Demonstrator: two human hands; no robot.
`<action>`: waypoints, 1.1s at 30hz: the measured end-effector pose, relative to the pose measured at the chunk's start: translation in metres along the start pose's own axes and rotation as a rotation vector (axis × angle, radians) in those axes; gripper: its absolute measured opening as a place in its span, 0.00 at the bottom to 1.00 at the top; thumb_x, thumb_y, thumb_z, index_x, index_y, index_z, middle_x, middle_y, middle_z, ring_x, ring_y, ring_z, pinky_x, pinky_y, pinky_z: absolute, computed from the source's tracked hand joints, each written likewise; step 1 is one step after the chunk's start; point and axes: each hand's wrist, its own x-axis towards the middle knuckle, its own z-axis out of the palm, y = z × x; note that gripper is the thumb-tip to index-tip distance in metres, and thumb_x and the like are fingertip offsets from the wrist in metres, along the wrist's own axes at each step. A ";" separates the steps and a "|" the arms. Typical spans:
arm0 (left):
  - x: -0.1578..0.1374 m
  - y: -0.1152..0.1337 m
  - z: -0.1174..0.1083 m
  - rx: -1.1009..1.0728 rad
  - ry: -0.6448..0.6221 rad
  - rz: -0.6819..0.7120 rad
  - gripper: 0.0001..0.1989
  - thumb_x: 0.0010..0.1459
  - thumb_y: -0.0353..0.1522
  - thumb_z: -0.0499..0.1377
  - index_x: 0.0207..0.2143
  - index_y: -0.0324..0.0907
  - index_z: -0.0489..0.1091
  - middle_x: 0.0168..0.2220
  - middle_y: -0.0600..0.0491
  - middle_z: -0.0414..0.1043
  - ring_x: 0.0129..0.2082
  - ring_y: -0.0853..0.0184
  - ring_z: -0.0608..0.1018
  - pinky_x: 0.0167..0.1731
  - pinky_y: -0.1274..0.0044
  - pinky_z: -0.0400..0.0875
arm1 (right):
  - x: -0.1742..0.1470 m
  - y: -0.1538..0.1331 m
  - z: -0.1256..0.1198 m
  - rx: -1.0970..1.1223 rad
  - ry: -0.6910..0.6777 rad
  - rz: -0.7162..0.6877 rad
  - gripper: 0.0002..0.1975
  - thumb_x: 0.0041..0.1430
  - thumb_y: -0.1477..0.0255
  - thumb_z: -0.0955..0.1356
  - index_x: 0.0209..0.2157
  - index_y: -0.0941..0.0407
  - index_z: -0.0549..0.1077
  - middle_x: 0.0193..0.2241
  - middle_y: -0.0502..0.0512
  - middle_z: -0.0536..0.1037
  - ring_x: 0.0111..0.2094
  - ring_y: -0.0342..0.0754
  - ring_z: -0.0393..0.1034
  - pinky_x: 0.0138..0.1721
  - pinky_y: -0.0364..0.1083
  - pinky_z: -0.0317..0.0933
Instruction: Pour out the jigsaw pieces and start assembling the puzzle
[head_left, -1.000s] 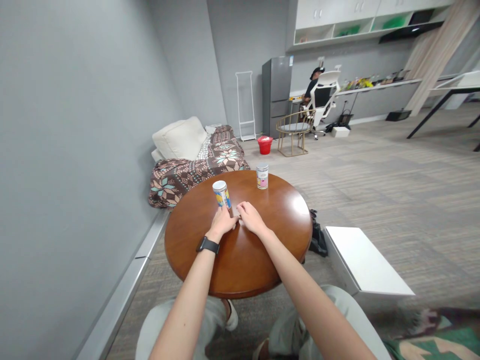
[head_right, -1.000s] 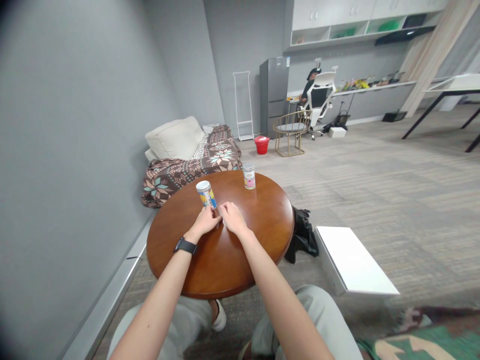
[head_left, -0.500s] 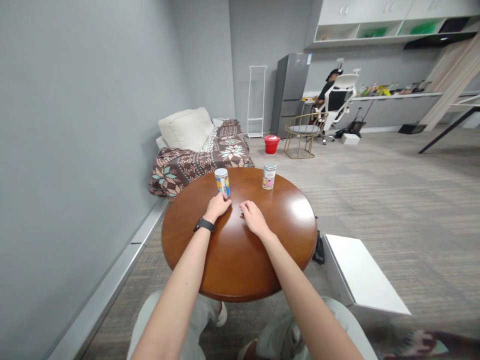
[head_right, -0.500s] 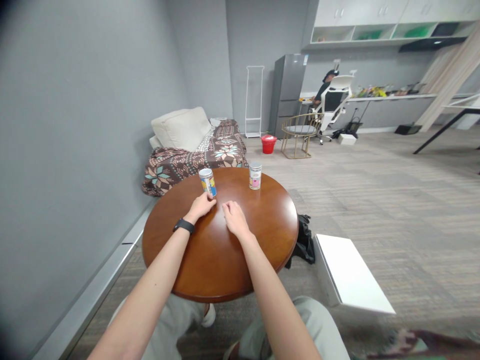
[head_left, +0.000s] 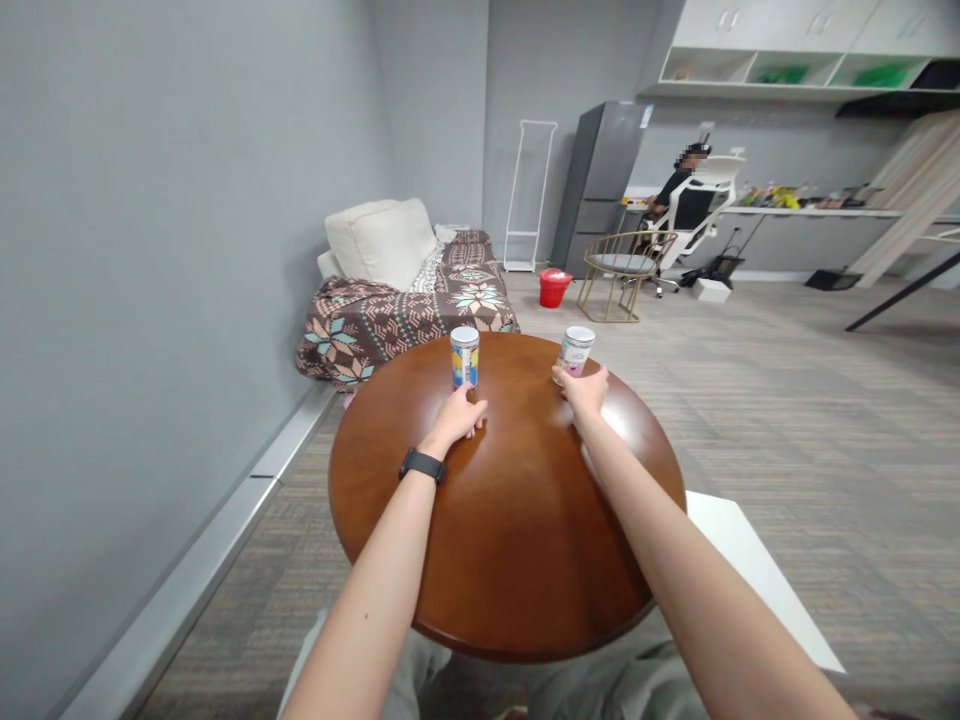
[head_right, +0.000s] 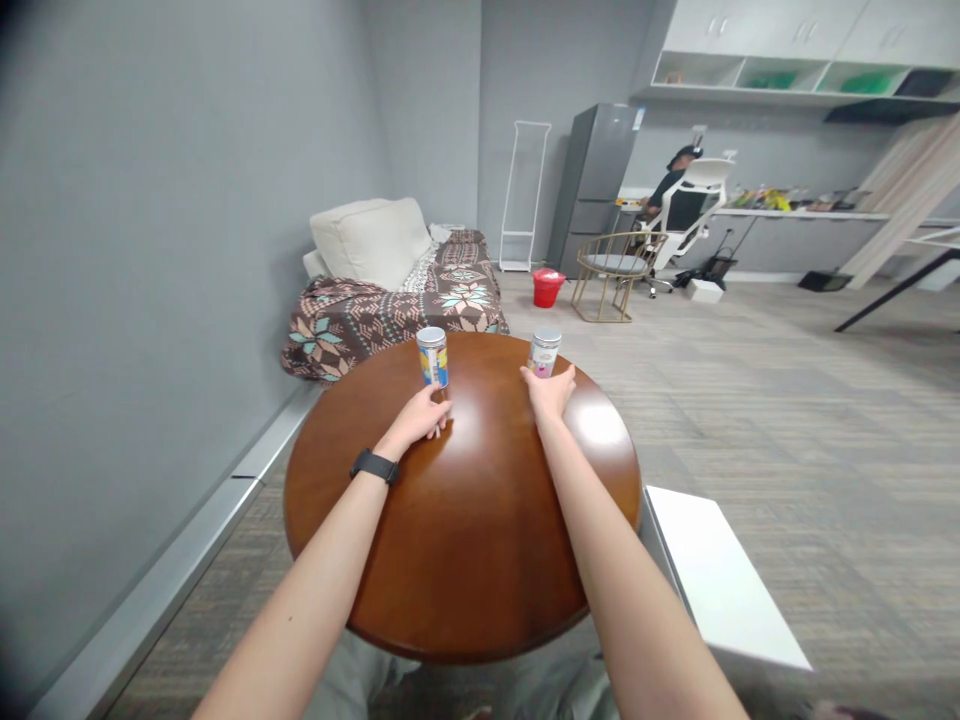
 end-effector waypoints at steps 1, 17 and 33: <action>-0.001 0.001 -0.001 0.005 -0.001 -0.004 0.30 0.61 0.30 0.53 0.65 0.35 0.54 0.19 0.61 0.69 0.12 0.74 0.66 0.16 0.82 0.58 | 0.006 -0.004 0.003 -0.020 0.039 0.073 0.42 0.45 0.61 0.75 0.60 0.60 0.62 0.54 0.72 0.72 0.54 0.63 0.70 0.52 0.57 0.66; -0.001 -0.003 0.011 -0.125 0.071 0.322 0.28 0.49 0.33 0.70 0.51 0.36 0.68 0.45 0.45 0.74 0.42 0.64 0.77 0.45 0.74 0.72 | -0.087 -0.062 0.012 0.066 -0.484 0.135 0.27 0.44 0.54 0.75 0.42 0.54 0.69 0.45 0.59 0.80 0.46 0.55 0.75 0.45 0.49 0.65; 0.003 0.001 0.005 -0.524 -0.374 0.310 0.33 0.39 0.32 0.64 0.51 0.37 0.68 0.37 0.51 0.77 0.34 0.65 0.77 0.36 0.75 0.71 | -0.093 -0.061 0.004 0.428 -0.286 -0.111 0.28 0.53 0.45 0.66 0.44 0.54 0.69 0.38 0.55 0.77 0.39 0.51 0.71 0.43 0.48 0.64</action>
